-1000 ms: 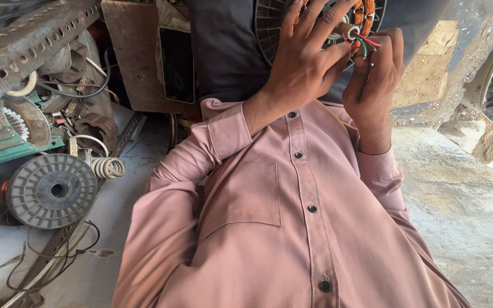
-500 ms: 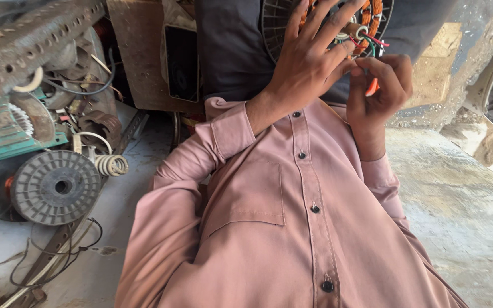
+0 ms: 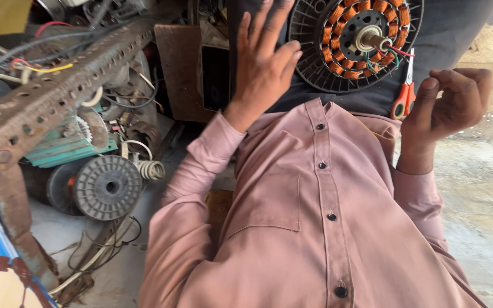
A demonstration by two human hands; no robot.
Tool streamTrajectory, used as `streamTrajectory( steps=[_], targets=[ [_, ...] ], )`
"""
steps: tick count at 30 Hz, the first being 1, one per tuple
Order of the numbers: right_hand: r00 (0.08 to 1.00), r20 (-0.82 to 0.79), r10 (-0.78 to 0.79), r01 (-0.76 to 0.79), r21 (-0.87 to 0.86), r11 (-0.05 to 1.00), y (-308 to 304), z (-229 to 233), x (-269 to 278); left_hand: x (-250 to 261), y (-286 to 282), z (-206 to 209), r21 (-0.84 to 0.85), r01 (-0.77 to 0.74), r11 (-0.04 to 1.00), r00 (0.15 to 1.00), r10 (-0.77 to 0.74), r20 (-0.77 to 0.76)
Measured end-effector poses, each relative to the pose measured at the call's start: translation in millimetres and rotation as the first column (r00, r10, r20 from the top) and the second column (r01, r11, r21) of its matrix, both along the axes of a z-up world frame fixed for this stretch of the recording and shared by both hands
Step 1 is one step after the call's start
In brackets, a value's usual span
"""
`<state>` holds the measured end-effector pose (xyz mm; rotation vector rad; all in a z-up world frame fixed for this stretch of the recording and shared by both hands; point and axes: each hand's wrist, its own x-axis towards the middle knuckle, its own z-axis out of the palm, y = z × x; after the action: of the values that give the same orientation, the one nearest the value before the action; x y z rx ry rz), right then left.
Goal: The person sits on the floor and repairs an electric motor stator by hand. They strip wire insulation with shears, twist wires together, and wrap connections with white tape.
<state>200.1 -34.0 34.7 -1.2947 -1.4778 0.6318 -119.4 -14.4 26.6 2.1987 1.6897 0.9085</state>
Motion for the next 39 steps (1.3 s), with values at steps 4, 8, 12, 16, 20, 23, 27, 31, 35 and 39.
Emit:
streamTrajectory(
  steps=[4,8,12,16,20,23,27,31,35,39],
  targets=[
    [1.0,0.019,-0.006,0.006,0.006,1.0,-0.3,-2.8,10.9,16.1,-3.6,-3.8,-0.053,-0.06,0.997,0.99,0.053,-0.129],
    [0.999,0.033,-0.004,0.004,0.007,1.0,4.9,-2.5,27.9,31.9,-11.1,-1.5,-0.093,-0.16,0.983,0.968,0.138,-0.208],
    [0.998,0.069,-0.007,0.007,-0.006,1.0,4.7,1.0,30.9,39.4,-11.2,-1.9,-0.077,-0.219,0.973,0.964,0.204,-0.169],
    [0.999,0.039,-0.019,0.022,-0.074,0.997,4.9,4.3,27.7,28.8,-4.0,3.3,0.052,-0.182,0.982,0.976,0.187,-0.111],
    [1.0,0.015,-0.011,0.012,-0.078,0.997,9.0,-0.9,30.6,9.9,16.0,17.9,-0.036,-0.005,0.999,0.992,0.001,-0.126],
    [0.999,0.035,0.006,-0.004,-0.054,0.999,9.5,-6.6,42.2,-0.4,33.2,29.6,-0.137,0.137,0.981,0.962,-0.165,-0.216],
    [0.998,0.068,-0.003,0.006,-0.052,0.999,8.7,-9.6,56.3,-2.1,52.1,36.1,-0.093,0.347,0.933,0.822,-0.35,-0.449],
    [0.998,0.061,-0.032,0.036,-0.073,0.997,9.5,-3.7,54.9,-1.2,53.7,31.1,0.041,0.476,0.878,0.756,-0.385,-0.529],
    [0.964,0.259,0.062,-0.049,-0.056,0.997,19.4,19.1,44.1,-1.0,53.2,26.3,0.089,0.525,0.846,0.713,-0.381,-0.588],
    [0.773,0.494,0.399,-0.203,-0.404,0.892,23.0,42.2,29.7,-4.7,54.0,26.9,0.097,0.533,0.84,0.705,-0.378,-0.6]
  ],
)
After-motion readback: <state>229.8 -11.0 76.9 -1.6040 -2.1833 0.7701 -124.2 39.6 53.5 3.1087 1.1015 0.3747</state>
